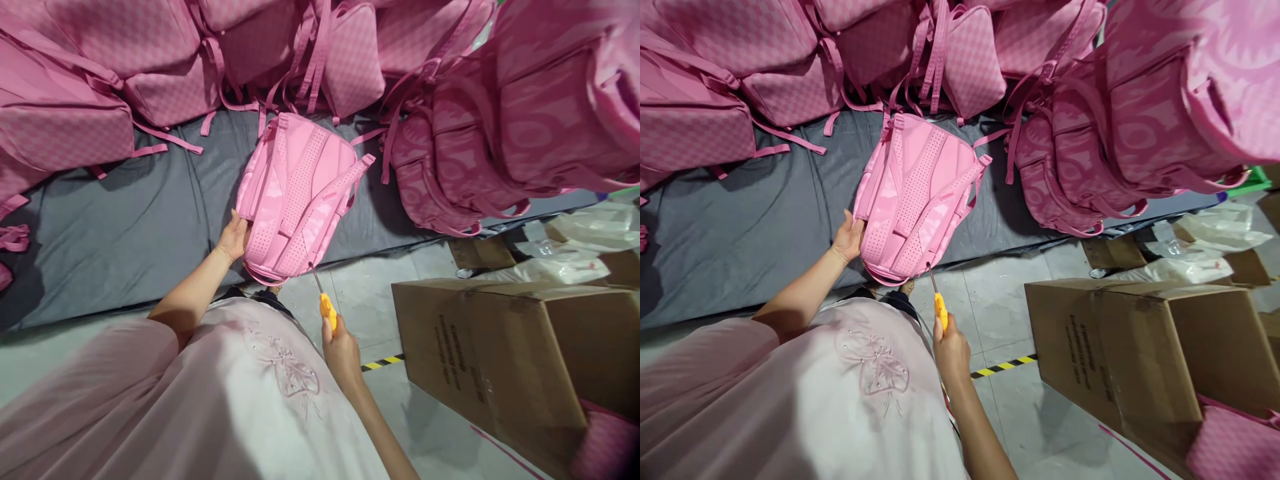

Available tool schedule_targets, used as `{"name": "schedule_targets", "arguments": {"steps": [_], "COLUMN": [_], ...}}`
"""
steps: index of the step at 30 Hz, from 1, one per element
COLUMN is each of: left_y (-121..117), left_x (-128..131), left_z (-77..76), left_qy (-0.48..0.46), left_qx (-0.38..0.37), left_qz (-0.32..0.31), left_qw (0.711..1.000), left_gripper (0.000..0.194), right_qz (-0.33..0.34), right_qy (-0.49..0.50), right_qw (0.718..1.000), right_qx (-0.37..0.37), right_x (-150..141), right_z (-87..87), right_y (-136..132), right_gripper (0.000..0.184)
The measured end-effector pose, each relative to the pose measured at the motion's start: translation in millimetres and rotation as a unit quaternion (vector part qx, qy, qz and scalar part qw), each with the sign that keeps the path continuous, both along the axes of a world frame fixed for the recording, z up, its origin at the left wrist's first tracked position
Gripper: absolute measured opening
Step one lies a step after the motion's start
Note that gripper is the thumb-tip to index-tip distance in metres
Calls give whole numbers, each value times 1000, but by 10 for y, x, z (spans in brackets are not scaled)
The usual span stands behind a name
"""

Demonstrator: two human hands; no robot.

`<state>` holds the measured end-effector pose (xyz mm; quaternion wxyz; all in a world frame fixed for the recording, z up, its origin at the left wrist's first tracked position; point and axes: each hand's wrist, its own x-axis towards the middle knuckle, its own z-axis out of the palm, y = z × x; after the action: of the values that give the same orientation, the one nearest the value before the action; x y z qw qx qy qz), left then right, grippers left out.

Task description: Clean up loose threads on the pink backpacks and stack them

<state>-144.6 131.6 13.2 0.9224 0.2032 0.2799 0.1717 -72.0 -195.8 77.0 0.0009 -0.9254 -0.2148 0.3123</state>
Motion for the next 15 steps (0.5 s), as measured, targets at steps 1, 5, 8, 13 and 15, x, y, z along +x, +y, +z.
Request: {"name": "schedule_targets", "arguments": {"steps": [1,5,8,13,15], "left_y": [-15,-59,-41,-161,-359], "left_x": [12,92,135,-76,-186], "left_z": [10,67,114,260,287], "left_qy": [-1,-6,6,259,329], "left_qx": [4,13,25,245,459], "left_qz": [3,4,-7,-8,18], "left_qw": [1000,1000,1000,934,825], "left_gripper": [77,72,70,61,64], "right_qz": [-5,-5,38,76,77], "right_qy": [17,92,113,119,120], "right_qw": [1000,996,993,990,990], "right_qx": [0,-2,-17,-15,3], "right_x": [-80,-309,-303,-208,-204], "right_z": [40,94,35,-62,-77], "right_y": [-96,-147,102,345,369], "right_gripper": [37,40,38,35,34]}}
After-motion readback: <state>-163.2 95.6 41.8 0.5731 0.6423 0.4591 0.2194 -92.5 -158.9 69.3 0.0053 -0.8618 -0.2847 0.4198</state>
